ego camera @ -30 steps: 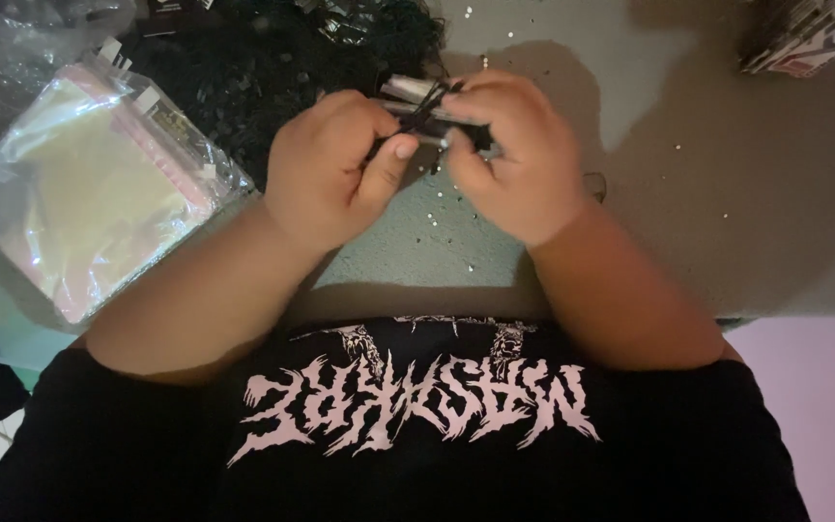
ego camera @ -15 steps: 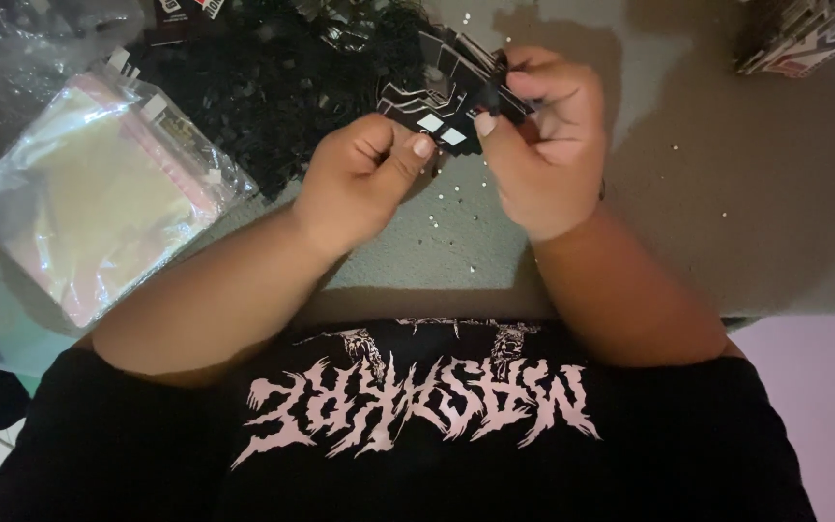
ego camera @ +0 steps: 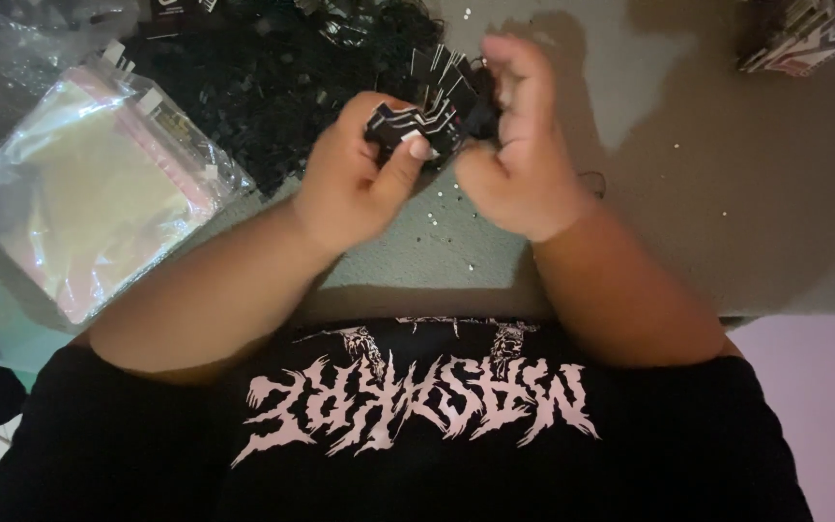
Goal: Attaching plastic string fasteners to clothing brand tags and placing them into bags.
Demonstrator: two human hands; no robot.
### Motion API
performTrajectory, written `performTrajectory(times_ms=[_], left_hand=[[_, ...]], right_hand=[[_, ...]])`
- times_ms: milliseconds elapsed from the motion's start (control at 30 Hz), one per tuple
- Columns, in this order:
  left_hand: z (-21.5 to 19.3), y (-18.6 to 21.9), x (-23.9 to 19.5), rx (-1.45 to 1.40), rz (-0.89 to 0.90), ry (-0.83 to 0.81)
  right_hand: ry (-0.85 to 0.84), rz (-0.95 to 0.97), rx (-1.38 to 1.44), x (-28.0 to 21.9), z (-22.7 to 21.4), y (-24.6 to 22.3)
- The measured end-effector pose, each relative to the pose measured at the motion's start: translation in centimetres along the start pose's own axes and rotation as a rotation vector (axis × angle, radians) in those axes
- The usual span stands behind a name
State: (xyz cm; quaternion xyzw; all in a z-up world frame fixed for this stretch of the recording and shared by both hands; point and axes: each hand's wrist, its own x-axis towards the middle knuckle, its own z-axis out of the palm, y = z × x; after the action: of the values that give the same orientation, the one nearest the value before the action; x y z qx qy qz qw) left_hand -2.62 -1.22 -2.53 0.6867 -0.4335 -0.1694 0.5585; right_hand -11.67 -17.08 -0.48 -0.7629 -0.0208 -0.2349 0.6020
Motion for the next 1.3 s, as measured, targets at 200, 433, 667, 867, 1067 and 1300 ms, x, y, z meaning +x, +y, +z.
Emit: performTrajectory(times_ms=[200, 433, 667, 867, 1067, 1300], left_hand=[[-1.3, -0.1, 0.8, 0.153, -0.033, -0.108], [-2.5, -0.2, 0.6, 0.231, 0.082, -0.29], [-4.3, 2.3, -1.4, 0.778, 0.208, -0.05], [-9.8, 3.5, -6.5, 1.516, -0.269, -0.066], [-8.9, 4.5, -6.8, 1.513, -0.646, -0.178], [-10.6, 0.5, -8.6, 1.908, -0.246, -0.145]], right_hand=[[-0.463, 0.13, -0.156, 0.9, -2.8, -1.1], [-0.422, 0.233, -0.139, 0.8, -3.7, -0.3], [-0.176, 0.328, -0.114, 1.1, -4.4, 1.3], [0.197, 0.146, 0.114, 2.2, -4.2, 3.1], [0.238, 0.298, 0.215, 2.3, -4.5, 3.3], [0.211, 0.338, 0.211, 2.1, -4.9, 2.3]])
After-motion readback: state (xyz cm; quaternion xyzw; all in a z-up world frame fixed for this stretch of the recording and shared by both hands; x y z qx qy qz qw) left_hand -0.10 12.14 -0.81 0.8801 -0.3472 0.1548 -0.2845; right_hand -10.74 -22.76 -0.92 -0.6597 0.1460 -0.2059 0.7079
